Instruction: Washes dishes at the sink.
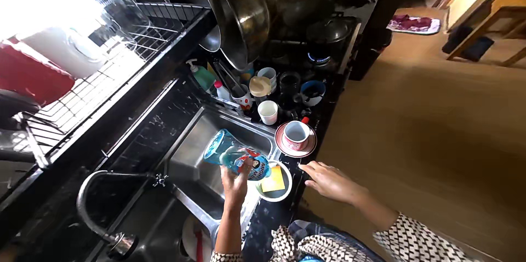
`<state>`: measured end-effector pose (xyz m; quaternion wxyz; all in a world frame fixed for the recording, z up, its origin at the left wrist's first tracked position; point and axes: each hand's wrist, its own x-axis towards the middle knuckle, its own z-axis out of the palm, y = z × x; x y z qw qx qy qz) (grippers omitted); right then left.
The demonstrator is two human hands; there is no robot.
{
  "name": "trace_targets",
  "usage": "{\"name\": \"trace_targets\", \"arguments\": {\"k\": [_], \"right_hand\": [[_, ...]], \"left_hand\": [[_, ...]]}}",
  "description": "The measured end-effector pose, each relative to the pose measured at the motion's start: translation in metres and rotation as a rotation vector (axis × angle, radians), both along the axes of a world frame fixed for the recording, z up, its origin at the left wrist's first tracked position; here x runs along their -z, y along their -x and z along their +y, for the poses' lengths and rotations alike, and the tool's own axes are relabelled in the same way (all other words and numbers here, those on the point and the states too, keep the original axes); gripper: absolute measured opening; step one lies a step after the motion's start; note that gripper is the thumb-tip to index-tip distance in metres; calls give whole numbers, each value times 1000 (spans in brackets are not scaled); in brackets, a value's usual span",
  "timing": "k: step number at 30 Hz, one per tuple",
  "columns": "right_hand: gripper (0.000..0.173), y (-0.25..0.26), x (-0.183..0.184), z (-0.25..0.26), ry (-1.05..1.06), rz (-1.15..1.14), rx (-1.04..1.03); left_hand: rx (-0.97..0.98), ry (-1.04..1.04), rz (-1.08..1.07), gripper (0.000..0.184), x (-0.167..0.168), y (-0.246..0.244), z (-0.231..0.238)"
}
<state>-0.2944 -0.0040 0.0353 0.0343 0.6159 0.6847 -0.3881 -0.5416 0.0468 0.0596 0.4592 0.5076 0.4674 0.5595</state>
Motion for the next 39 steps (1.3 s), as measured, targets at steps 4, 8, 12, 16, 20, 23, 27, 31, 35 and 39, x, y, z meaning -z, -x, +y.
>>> {"name": "trace_targets", "arguments": {"k": [4, 8, 12, 16, 20, 23, 27, 31, 35, 39], "right_hand": [[53, 0, -1, 2, -33, 18, 6], [51, 2, 0, 5, -71, 24, -19], [47, 8, -3, 6, -185, 116, -25], [53, 28, 3, 5, -428, 467, 105], [70, 70, 5, 10, -734, 740, 230], [47, 97, 1, 16, -1168, 629, 120], [34, 111, -2, 22, -1441, 468, -29], [31, 111, -2, 26, -1507, 407, -80], [32, 108, 1, 33, -1475, 395, -123], [24, 93, -8, 40, -1369, 585, -50]], "left_hand": [[-28, 42, -67, 64, 7, 6, 2], [-50, 105, -111, 65, 13, 12, 2], [-131, 236, -259, 52, 16, 13, 3], [-163, 437, -538, 23, 12, 7, 4], [-31, 545, -807, 37, 20, 0, -1], [-24, 694, -946, 41, 12, -9, -2], [18, 793, -1055, 43, -2, -13, -9], [44, 799, -1051, 43, -2, -10, -11], [-34, 809, -1002, 41, -1, -11, -3], [-17, 775, -991, 38, -10, -18, 7]]}}
